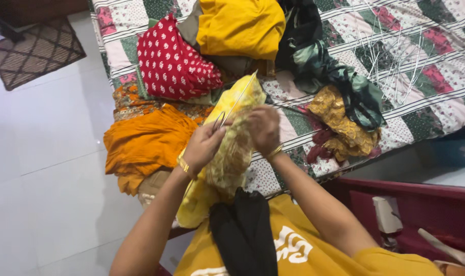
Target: The person places several garments onto metal hangers and hangs them in a wardrobe. They handle a yellow patterned top, an orange top, and an orange floral top, adjusting each on the hanger before placing it on a rack.
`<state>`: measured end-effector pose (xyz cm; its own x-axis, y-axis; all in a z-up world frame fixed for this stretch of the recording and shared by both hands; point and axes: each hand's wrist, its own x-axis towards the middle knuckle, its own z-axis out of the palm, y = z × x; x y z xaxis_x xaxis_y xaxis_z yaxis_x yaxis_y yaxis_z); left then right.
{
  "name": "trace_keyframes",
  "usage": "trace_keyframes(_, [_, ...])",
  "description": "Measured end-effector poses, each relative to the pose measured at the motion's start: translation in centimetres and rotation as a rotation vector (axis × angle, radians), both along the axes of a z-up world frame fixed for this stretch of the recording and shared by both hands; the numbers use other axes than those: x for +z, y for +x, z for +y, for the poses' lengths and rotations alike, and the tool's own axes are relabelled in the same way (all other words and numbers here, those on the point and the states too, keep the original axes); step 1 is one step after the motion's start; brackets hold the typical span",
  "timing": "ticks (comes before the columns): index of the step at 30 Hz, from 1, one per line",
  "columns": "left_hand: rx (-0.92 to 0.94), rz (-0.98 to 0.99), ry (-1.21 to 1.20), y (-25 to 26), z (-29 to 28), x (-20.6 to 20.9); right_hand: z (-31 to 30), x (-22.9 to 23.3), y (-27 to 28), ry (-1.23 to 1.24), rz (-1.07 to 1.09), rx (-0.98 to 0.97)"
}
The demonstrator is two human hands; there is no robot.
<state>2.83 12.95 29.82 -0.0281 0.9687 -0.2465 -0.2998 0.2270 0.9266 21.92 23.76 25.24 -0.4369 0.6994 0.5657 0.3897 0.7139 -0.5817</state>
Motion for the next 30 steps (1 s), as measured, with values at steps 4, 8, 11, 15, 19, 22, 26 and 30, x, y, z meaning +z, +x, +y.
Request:
trace_keyframes(4, [-0.001, -0.018, 0.083, 0.2, 2.0, 0.1, -7.4, 3.3, -3.1, 0.149, -0.171, 0.286])
trace_keyframes(8, [0.041, -0.053, 0.084, -0.8, 3.9, 0.7, -12.4, 4.6, -4.0, 0.238, -0.189, 0.468])
trace_keyframes(11, [0.054, -0.031, 0.152, -1.8, 4.5, 1.3, -12.4, 5.2, -3.2, 0.037, -0.033, 0.257])
trace_keyframes(15, [0.089, -0.081, 0.177, -1.7, 4.9, 2.2, -10.7, 6.2, -2.8, -0.047, -0.127, 0.236])
trace_keyframes(19, [0.142, -0.082, 0.101, -1.6, 5.6, 4.2, -10.2, 8.4, -1.8, -0.026, -0.045, 0.264])
trace_keyframes(22, [0.205, -0.059, 0.062, -2.7, 5.7, 5.5, -9.8, 10.0, -1.4, 0.051, -0.056, 0.336])
trace_keyframes(26, [0.305, -0.076, 0.055, -2.9, 6.3, 6.5, -9.8, 10.6, 0.1, 0.132, -0.074, 0.339])
trace_keyframes(30, [0.469, -0.097, 0.072, -3.0, 8.2, 7.7, -11.0, 8.4, 2.6, -0.225, -0.318, 0.532])
